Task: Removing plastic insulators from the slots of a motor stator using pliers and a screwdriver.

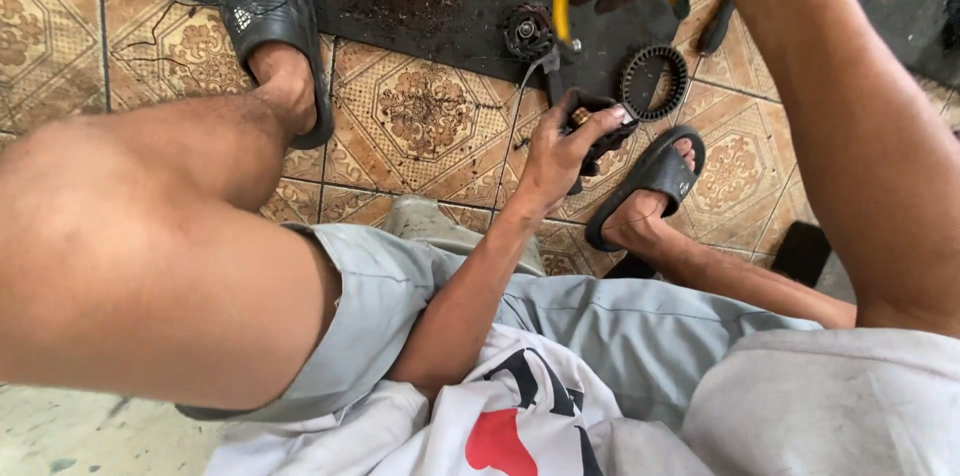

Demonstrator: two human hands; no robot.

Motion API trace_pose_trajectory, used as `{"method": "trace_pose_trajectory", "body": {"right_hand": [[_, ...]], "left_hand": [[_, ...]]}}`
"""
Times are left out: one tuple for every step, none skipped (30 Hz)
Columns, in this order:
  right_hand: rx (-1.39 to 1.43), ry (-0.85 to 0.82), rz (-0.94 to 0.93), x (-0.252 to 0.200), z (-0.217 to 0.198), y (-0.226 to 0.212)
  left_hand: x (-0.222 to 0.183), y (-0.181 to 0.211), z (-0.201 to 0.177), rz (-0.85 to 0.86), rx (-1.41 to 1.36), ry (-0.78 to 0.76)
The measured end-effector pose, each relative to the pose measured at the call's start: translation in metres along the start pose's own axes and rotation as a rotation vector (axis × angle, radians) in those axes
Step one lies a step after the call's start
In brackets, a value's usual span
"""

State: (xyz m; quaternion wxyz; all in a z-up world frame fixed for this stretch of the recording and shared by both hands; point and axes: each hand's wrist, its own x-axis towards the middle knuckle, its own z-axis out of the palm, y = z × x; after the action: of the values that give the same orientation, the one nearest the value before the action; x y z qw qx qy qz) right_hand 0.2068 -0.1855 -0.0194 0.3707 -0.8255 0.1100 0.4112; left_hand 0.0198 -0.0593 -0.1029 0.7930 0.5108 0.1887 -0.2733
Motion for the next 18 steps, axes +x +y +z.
{"method": "trace_pose_trajectory", "body": {"right_hand": [[0.007, -0.021, 0.019, -0.001, 0.0, -0.006], [0.014, -0.041, 0.038, 0.001, 0.005, -0.02], [0.003, -0.041, 0.033, -0.013, 0.005, -0.032], [-0.141, -0.028, 0.034, -0.027, 0.006, -0.044], [-0.28, -0.018, 0.034, -0.041, 0.007, -0.055], [-0.287, -0.021, 0.028, -0.039, 0.002, -0.052], [-0.375, -0.047, -0.011, -0.04, -0.002, -0.046], [-0.462, -0.075, -0.051, -0.04, -0.007, -0.04], [-0.463, -0.08, -0.048, -0.041, -0.01, -0.033], [-0.616, -0.071, -0.117, -0.042, -0.014, -0.027], [-0.768, -0.06, -0.187, -0.045, -0.019, -0.02], [-0.769, -0.059, -0.183, -0.05, -0.017, -0.02], [-0.855, -0.099, -0.132, -0.055, -0.016, -0.019], [-0.938, -0.138, -0.078, -0.06, -0.014, -0.018], [-0.935, -0.136, -0.074, -0.069, -0.007, -0.025], [-0.946, -0.154, -0.034, -0.078, 0.0, -0.032], [-0.957, -0.167, 0.005, -0.087, 0.006, -0.039], [-0.953, -0.162, 0.007, -0.086, 0.008, -0.031]], "left_hand": [[-0.004, 0.01, -0.001, 0.055, 0.009, 0.0], [-0.008, 0.019, -0.002, 0.109, 0.018, 0.002], [-0.007, 0.021, -0.007, 0.118, 0.009, 0.006], [-0.005, 0.022, -0.011, 0.244, 0.139, 0.022], [-0.004, 0.024, -0.017, 0.366, 0.275, 0.043], [-0.006, 0.038, -0.024, 0.37, 0.272, 0.051], [-0.01, 0.05, -0.03, 0.429, 0.316, -0.042], [-0.014, 0.062, -0.036, 0.486, 0.359, -0.137], [-0.008, 0.056, -0.042, 0.482, 0.357, -0.135], [-0.002, 0.051, -0.048, 0.528, 0.311, -0.178], [0.005, 0.046, -0.053, 0.578, 0.264, -0.225], [0.007, 0.041, -0.053, 0.577, 0.261, -0.227], [0.011, 0.037, -0.054, 0.565, 0.257, -0.25], [0.014, 0.033, -0.054, 0.553, 0.253, -0.272], [0.013, 0.032, -0.052, 0.55, 0.253, -0.276], [0.012, 0.031, -0.05, 0.504, 0.213, -0.297], [0.012, 0.03, -0.048, 0.461, 0.176, -0.319], [0.013, 0.028, -0.046, 0.461, 0.178, -0.326]]}}
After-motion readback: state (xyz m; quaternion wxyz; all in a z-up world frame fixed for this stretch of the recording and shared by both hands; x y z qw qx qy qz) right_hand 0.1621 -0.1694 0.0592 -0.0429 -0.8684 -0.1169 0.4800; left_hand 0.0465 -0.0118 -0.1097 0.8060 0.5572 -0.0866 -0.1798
